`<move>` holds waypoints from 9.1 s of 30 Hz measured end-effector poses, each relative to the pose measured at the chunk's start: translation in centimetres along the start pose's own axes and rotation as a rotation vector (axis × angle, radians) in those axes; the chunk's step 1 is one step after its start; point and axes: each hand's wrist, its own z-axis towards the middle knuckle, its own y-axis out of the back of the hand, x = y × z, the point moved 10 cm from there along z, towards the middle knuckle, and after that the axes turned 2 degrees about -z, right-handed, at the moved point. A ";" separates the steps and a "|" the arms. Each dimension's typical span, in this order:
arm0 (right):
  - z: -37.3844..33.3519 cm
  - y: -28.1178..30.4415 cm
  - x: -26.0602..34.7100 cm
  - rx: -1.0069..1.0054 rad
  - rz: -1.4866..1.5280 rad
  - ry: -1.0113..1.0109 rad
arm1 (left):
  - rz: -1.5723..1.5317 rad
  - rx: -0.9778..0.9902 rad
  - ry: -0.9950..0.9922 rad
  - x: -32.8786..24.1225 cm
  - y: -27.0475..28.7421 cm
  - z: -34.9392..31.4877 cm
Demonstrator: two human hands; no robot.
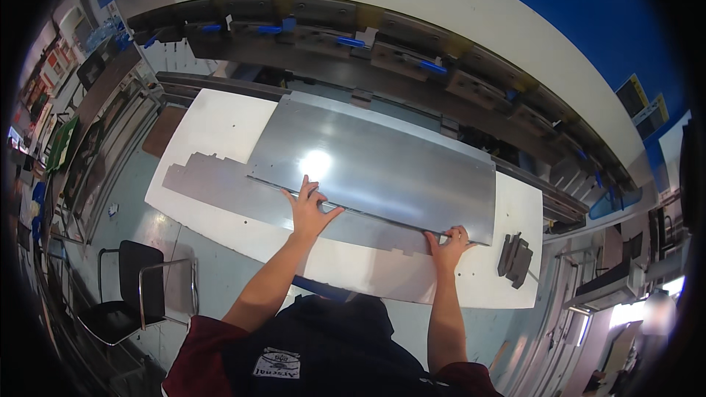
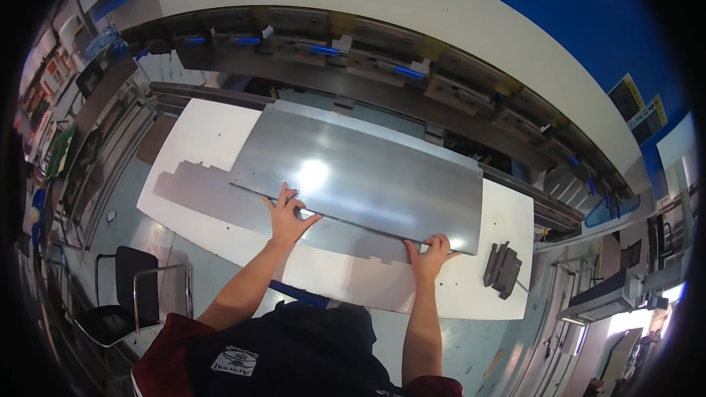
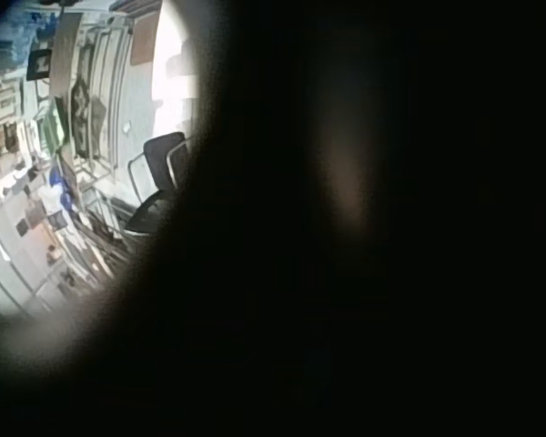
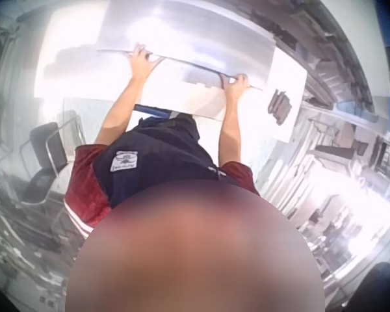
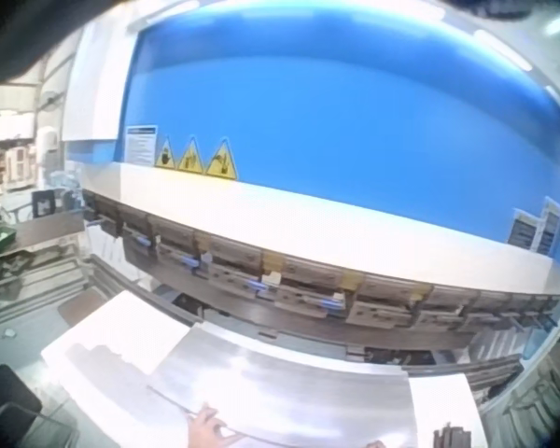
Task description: The person operates a metal bending machine, places a metal sheet on the machine, and bends it using the machine's controls. The person then removes the bent sheet and repeats the process with another sheet.
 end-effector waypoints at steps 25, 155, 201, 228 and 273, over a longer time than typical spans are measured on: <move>1.0 0.1 0.5 -0.033 0.031 0.004 | 0.031 0.050 0.044 0.3 -0.4 1.2; 1.4 -1.1 -0.1 0.011 0.039 0.002 | -0.004 0.050 -0.022 -0.3 -1.2 0.3; 0.7 1.3 3.3 -0.247 -0.211 0.329 | 0.120 0.146 0.014 0.2 -1.7 -0.2; 1.5 0.1 1.5 0.000 -0.112 0.069 | -0.006 -0.002 -0.011 0.3 -0.9 0.2; 16.6 13.3 11.7 -0.373 -0.215 0.340 | -0.091 -0.335 -0.310 -12.0 9.5 17.9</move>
